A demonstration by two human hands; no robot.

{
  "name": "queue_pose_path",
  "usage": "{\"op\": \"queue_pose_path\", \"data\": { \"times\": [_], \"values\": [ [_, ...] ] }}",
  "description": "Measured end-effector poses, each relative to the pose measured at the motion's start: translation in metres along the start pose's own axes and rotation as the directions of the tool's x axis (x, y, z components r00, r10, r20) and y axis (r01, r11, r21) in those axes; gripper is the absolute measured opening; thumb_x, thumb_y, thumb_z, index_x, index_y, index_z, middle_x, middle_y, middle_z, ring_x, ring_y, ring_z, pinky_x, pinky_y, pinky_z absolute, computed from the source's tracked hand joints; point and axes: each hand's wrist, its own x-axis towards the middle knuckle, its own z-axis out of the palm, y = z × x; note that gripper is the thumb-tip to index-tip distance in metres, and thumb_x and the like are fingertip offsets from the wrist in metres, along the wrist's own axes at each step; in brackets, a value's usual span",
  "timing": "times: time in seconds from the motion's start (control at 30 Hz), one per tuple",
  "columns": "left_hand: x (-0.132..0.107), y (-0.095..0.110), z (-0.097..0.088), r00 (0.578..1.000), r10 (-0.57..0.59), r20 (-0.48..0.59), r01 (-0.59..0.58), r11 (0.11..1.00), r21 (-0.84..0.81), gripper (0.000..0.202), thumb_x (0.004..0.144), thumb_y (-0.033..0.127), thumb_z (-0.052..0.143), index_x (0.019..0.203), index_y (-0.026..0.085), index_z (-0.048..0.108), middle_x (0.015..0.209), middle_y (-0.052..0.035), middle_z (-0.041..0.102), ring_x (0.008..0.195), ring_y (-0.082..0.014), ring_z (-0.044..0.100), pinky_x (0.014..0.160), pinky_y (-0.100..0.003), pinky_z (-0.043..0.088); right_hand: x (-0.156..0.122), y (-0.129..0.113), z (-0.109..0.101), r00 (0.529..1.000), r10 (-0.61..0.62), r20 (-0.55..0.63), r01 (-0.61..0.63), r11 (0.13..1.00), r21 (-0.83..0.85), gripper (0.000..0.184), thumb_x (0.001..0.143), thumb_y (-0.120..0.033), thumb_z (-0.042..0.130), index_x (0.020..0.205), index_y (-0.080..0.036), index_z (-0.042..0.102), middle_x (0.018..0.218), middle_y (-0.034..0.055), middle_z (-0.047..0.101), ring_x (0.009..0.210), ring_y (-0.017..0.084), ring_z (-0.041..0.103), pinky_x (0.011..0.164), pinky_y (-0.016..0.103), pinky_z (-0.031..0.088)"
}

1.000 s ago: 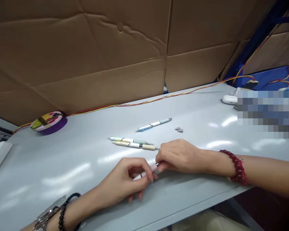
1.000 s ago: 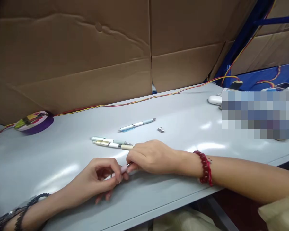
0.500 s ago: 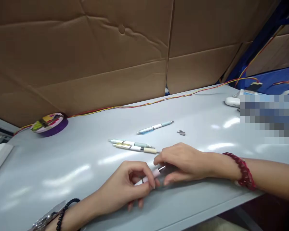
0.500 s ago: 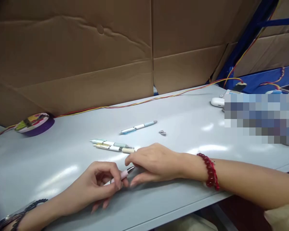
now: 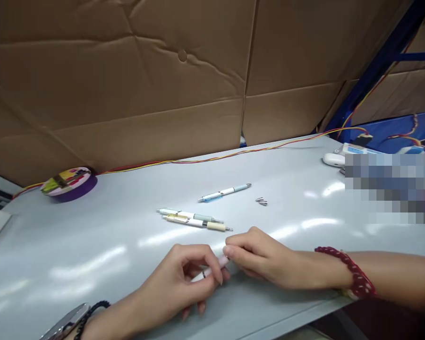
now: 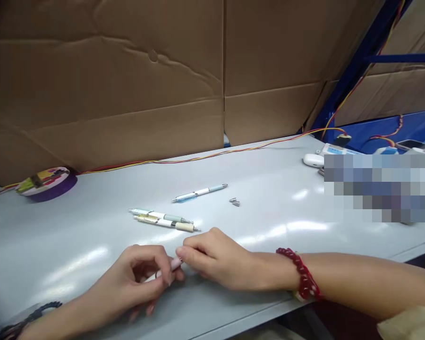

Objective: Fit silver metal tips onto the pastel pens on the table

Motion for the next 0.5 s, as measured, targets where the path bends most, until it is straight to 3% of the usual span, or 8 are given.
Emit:
{"op": "queue_pose_path", "data": {
  "times": [0.1, 0.2, 0.27, 0.33, 0.4, 0.5],
  "values": [
    [-0.001, -0.006, 0.006, 0.986, 0.148, -0.081, -0.128, 0.97, 0.208, 0.012, 0.081, 0.015, 0.047, 0.072, 0.018, 0.054, 0.067, 0.0019, 0.056, 0.043, -0.0065, 0.049, 0.038, -0.014, 0.037, 0.003, -0.004, -0.002, 0.982, 0.149, 0.118, -0.177, 0.944, 0.277, 0.046, 0.095, -0.034, 0.034, 0.051, -0.017, 0.036, 0.039, -0.0076, 0.034, 0.036, 0.005, 0.025, 0.04, 0.019, 0.024],
    [0.0, -0.01, 0.009, 0.931, 0.357, -0.078, -0.275, 0.824, 0.495, 0.015, 0.077, 0.007, 0.047, 0.071, 0.019, 0.054, 0.058, 0.0055, 0.049, 0.045, -0.0058, 0.039, 0.047, -0.016, 0.035, 0.006, -0.003, -0.006, 0.963, 0.186, 0.195, -0.245, 0.907, 0.344, 0.049, 0.093, -0.03, 0.037, 0.045, -0.018, 0.03, 0.034, -0.0083, 0.032, 0.033, 0.004, 0.02, 0.04, 0.02, 0.022],
    [-0.001, -0.009, 0.01, 0.888, 0.459, -0.038, -0.347, 0.722, 0.599, 0.018, 0.076, 0.004, 0.046, 0.071, 0.019, 0.054, 0.059, 0.0052, 0.048, 0.048, -0.0071, 0.038, 0.048, -0.017, 0.033, 0.006, -0.002, -0.007, 0.956, 0.212, 0.204, -0.274, 0.893, 0.356, 0.049, 0.093, -0.03, 0.037, 0.046, -0.018, 0.031, 0.033, -0.0086, 0.032, 0.032, 0.004, 0.02, 0.039, 0.02, 0.022],
    [-0.002, -0.007, 0.011, 0.845, 0.534, -0.026, -0.42, 0.692, 0.588, 0.021, 0.075, 0.002, 0.043, 0.073, 0.02, 0.053, 0.061, 0.0042, 0.051, 0.05, -0.0076, 0.041, 0.048, -0.017, 0.032, 0.003, -0.003, -0.004, 0.972, 0.19, 0.14, -0.229, 0.902, 0.365, 0.048, 0.094, -0.034, 0.035, 0.049, -0.017, 0.034, 0.037, -0.0077, 0.035, 0.034, 0.004, 0.026, 0.04, 0.019, 0.024],
    [-0.003, -0.004, 0.012, 0.825, 0.564, -0.037, -0.479, 0.732, 0.485, 0.023, 0.076, 0.0, 0.041, 0.075, 0.019, 0.054, 0.067, 0.0032, 0.057, 0.049, -0.0066, 0.045, 0.048, -0.016, 0.034, -0.002, -0.004, 0.0, 0.991, 0.121, 0.061, -0.136, 0.915, 0.381, 0.038, 0.093, -0.039, 0.041, 0.062, -0.016, 0.042, 0.046, -0.007, 0.042, 0.043, 0.005, 0.034, 0.044, 0.018, 0.027],
    [-0.004, -0.004, 0.013, 0.868, 0.495, -0.052, -0.464, 0.842, 0.275, 0.017, 0.081, 0.005, 0.045, 0.077, 0.018, 0.055, 0.071, 0.0012, 0.063, 0.047, -0.0063, 0.053, 0.048, -0.015, 0.04, -0.007, -0.003, 0.007, 0.999, 0.02, 0.032, -0.033, 0.894, 0.446, 0.027, 0.085, -0.041, 0.057, 0.089, -0.019, 0.043, 0.061, -0.0071, 0.047, 0.054, 0.006, 0.038, 0.048, 0.016, 0.028]
  ]
}}
